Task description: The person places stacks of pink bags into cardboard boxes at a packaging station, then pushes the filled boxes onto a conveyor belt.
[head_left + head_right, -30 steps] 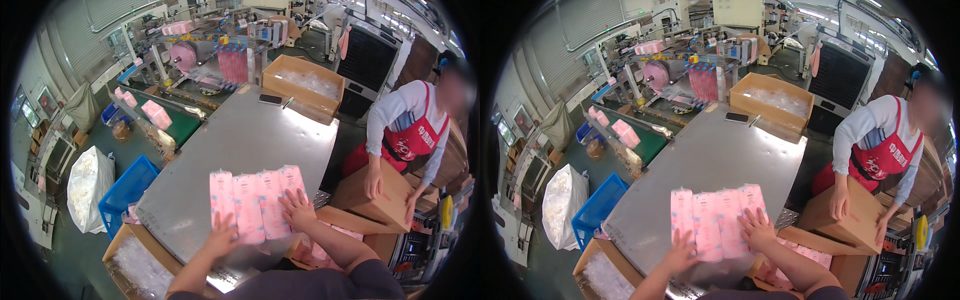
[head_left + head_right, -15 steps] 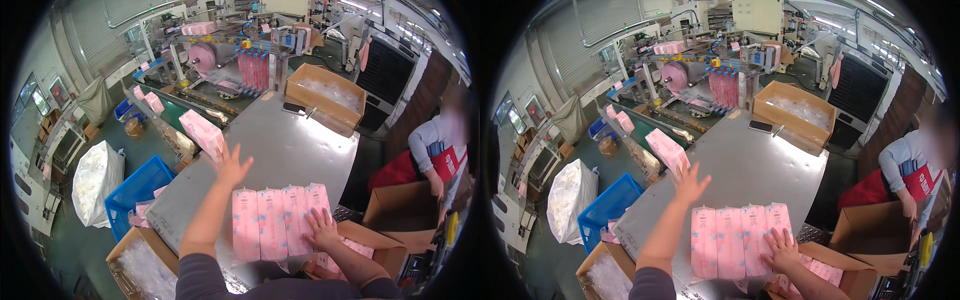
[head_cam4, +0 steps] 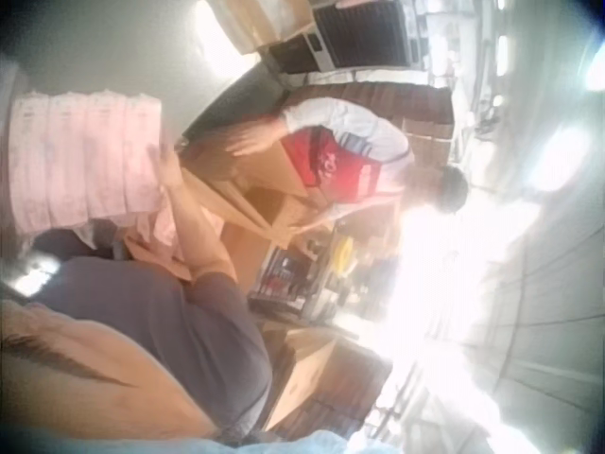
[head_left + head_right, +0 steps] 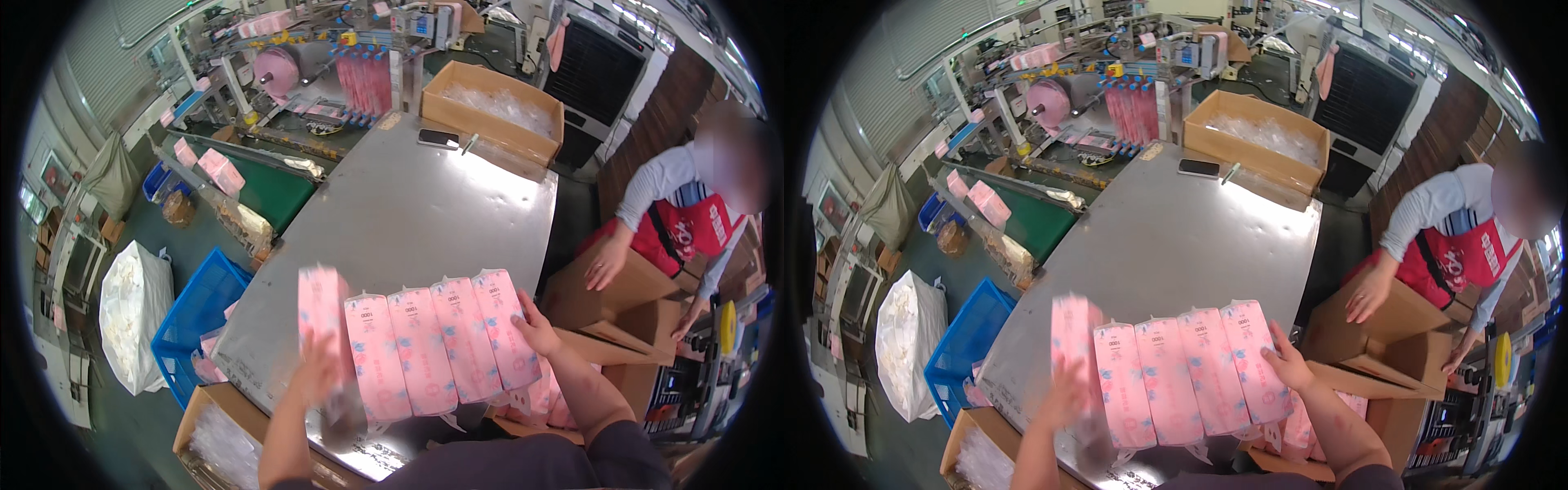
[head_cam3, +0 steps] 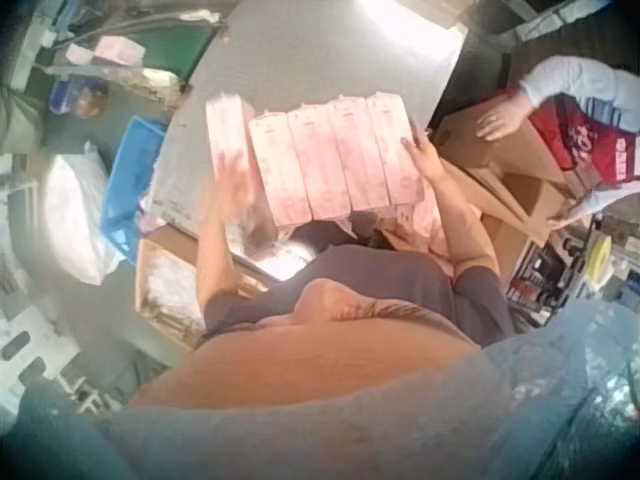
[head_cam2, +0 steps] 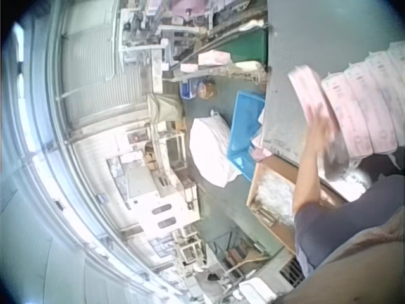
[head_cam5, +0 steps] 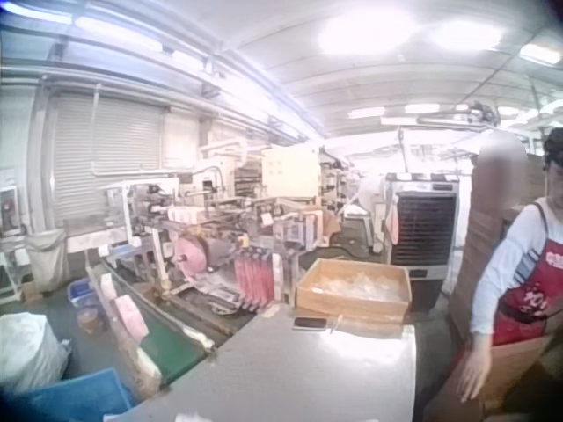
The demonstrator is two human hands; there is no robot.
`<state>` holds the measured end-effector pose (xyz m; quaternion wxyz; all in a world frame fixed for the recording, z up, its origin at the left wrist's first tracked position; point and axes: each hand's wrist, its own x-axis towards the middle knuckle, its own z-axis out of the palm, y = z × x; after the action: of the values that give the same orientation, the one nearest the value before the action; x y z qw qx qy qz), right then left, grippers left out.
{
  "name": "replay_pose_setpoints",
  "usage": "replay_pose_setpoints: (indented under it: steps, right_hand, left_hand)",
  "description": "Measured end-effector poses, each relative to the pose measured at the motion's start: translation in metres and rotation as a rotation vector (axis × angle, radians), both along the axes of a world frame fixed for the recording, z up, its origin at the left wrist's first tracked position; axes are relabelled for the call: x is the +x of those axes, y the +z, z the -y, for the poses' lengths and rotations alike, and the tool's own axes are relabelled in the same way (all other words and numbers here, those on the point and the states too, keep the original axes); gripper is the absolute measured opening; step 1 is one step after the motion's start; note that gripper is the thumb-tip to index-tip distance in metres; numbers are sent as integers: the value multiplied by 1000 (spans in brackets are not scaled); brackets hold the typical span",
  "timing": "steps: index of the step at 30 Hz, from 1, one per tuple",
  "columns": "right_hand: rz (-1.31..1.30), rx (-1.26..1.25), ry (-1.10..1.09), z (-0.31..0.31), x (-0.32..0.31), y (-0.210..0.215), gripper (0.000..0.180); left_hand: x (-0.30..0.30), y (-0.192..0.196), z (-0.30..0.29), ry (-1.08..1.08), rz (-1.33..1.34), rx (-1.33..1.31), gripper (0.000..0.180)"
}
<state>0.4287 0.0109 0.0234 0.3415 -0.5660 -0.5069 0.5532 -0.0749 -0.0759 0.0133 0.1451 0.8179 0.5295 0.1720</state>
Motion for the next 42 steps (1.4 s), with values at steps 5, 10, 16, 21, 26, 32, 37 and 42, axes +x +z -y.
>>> replay_pose_setpoints:
  steps: [5,10,16,21,26,32,37,42]
  right_hand:
    - [-600,-330,-49,-3,6,-39,62]
    - [-1030,-773,-46,-11,17,-81,61]
    - [-1009,-669,-117,20,35,-27,65]
    - [-895,-496,-239,111,163,138,56]
    - [-615,-573,-340,226,319,188,52]
    - [-598,-785,-370,271,410,17,48]
    - [463,-480,-159,273,410,-89,60]
    - [996,-400,0,336,461,-62,79]
  left_hand:
    - [49,17,52,659,1082,-381,33]
    - [44,-50,8,657,1723,-467,45]
    - [89,-35,20,608,1713,-655,47]
    - [170,21,22,356,1547,-998,49]
    - [323,35,5,-13,1332,-1646,51]
    - [421,-29,-37,190,871,-1804,54]
    - [445,-92,11,-7,508,-1246,71]
    - [539,-77,85,-256,108,-647,108]
